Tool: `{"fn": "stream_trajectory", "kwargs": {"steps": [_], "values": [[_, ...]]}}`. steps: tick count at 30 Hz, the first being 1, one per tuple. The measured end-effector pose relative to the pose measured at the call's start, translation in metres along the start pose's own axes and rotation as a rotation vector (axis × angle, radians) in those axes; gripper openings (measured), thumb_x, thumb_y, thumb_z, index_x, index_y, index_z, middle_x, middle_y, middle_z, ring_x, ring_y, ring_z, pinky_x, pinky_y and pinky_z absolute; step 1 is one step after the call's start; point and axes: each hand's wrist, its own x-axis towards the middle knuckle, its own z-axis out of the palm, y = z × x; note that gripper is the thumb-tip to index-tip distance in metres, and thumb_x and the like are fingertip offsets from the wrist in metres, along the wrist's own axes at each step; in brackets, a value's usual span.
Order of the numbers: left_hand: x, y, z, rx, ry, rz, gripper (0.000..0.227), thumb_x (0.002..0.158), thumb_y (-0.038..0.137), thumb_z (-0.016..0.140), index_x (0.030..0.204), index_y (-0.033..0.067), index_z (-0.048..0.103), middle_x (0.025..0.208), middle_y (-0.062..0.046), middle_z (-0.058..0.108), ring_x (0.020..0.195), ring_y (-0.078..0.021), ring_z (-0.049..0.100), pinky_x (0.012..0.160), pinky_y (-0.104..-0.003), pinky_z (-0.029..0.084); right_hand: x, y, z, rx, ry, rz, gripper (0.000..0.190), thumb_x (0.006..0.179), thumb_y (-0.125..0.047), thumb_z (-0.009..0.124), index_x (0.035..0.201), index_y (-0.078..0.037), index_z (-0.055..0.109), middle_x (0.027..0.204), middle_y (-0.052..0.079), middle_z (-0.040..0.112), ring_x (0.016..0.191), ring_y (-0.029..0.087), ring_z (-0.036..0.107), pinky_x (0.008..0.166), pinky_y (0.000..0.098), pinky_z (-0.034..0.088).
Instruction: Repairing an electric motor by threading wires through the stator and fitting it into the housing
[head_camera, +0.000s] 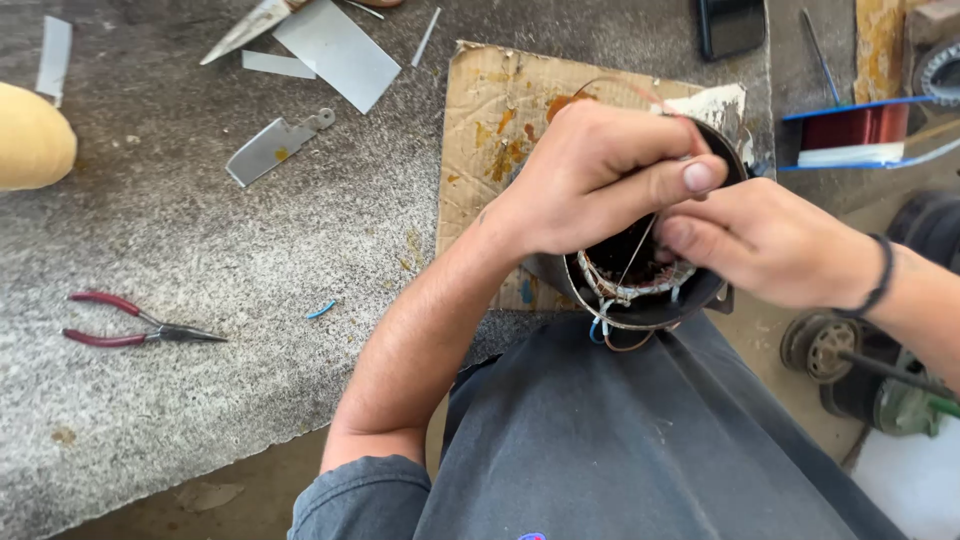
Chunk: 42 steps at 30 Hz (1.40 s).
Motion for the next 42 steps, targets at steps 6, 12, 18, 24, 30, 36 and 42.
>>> {"fn": "stream_trajectory", "kwargs": {"steps": [6,12,18,24,30,36,42], "values": [[-0.033,-0.003,0.015,-0.091,0.267,-0.119,0.032,0.110,0.026,0.046,0.096,0.0096,0.070,0.116,-0.009,0.072,0.120,-0.0228,0.066,0.113,-0.040,0.049,-0.028,0.009,-0.005,-0.025,0.243,-0.077,0.043,0.098,-0.046,0.045,0.100,-0.012,0.070,0.083,0.001,0.076,0.071,0.020,0.072,0.064,0.0324,0.052],[-0.031,-0.016,0.032,-0.344,0.494,-0.480,0.045,0.105,0.046,0.048,0.088,0.0085,0.067,0.122,-0.020,0.072,0.112,-0.0249,0.070,0.099,-0.035,0.055,-0.010,0.029,0.065,0.267,0.885,-0.007,0.056,0.092,-0.024,0.077,0.136,0.002,0.055,0.124,0.016,0.060,0.088,0.022,0.055,0.079,0.0342,0.050],[-0.003,0.011,0.076,-0.022,0.520,-0.430,0.044,0.112,0.031,0.044,0.087,0.0089,0.071,0.113,-0.014,0.077,0.117,-0.0303,0.069,0.105,-0.043,0.051,0.006,0.083,0.118,0.870,1.101,-0.264,0.035,0.102,-0.005,0.063,0.134,0.002,0.054,0.087,0.009,0.058,0.068,0.009,0.048,0.061,0.0209,0.040],[0.056,0.038,0.145,0.535,0.165,-0.503,0.037,0.107,0.036,0.043,0.104,0.0126,0.072,0.115,0.005,0.076,0.133,-0.0272,0.063,0.103,-0.036,0.054,-0.007,0.118,0.132,1.244,1.119,-0.280,0.044,0.106,-0.042,0.057,0.135,-0.009,0.050,0.104,0.006,0.058,0.092,0.011,0.052,0.088,0.0252,0.042],[0.093,0.016,0.171,0.762,0.048,-0.285,0.033,0.105,0.029,0.050,0.085,0.0069,0.065,0.101,-0.005,0.076,0.102,-0.0248,0.070,0.094,-0.039,0.048,-0.016,0.151,0.116,0.994,1.145,-0.238,0.040,0.111,-0.034,0.051,0.133,-0.001,0.050,0.127,0.015,0.056,0.118,0.022,0.055,0.111,0.0368,0.043],[0.119,0.002,0.167,0.913,-0.111,-0.369,0.037,0.109,0.031,0.046,0.078,0.0110,0.052,0.069,-0.003,0.058,0.070,-0.0282,0.060,0.078,-0.039,0.040,-0.058,0.172,0.096,0.812,0.977,-0.324,0.048,0.110,-0.040,0.038,0.112,0.001,0.065,0.083,0.010,0.055,0.072,0.018,0.051,0.072,0.0336,0.042],[0.125,-0.004,0.174,0.867,-0.109,-0.409,0.026,0.107,0.021,0.053,0.088,0.0105,0.067,0.097,0.006,0.075,0.075,-0.0210,0.064,0.092,-0.037,0.041,-0.055,0.181,0.051,0.947,0.374,-0.320,0.054,0.103,-0.050,0.035,0.082,-0.009,0.064,0.060,0.000,0.058,0.053,0.012,0.053,0.057,0.0263,0.041]]}}
